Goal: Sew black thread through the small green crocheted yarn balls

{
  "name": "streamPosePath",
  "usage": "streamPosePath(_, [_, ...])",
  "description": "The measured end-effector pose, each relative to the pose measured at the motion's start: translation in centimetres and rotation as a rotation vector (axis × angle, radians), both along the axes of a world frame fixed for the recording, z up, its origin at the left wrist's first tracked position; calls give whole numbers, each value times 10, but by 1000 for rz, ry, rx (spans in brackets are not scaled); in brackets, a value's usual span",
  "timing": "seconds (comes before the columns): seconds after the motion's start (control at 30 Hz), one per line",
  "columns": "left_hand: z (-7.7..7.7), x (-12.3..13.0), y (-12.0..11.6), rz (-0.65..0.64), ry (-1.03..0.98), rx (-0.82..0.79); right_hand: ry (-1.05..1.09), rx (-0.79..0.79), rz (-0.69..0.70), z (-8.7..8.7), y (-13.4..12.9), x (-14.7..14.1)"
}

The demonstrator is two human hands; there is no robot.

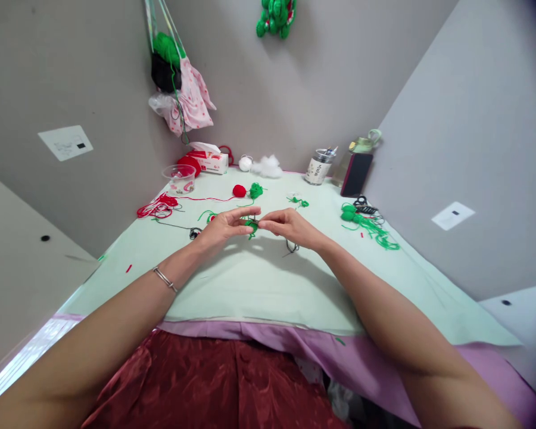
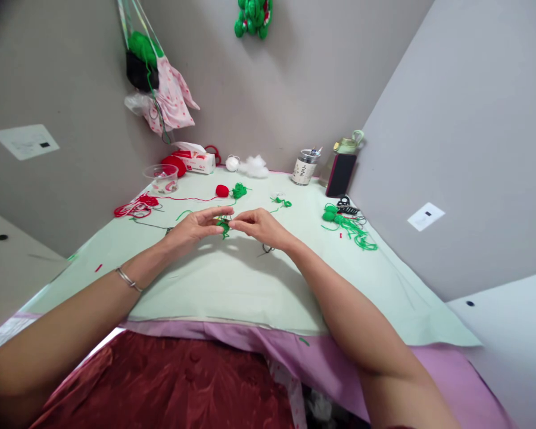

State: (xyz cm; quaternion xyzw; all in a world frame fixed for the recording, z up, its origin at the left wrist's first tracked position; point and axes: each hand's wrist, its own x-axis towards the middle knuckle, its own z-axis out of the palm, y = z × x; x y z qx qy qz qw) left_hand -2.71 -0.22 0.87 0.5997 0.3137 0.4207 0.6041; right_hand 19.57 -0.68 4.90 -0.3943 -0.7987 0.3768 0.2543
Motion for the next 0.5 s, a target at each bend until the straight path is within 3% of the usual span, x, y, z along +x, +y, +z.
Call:
streamPosePath(0.3, [1,0,0,-20,29,-33,101,-78,-76,-2,3,-1])
streamPosePath(0.5, [3,-1,0,-12,-47,-108,288,-236,49,11,0,16])
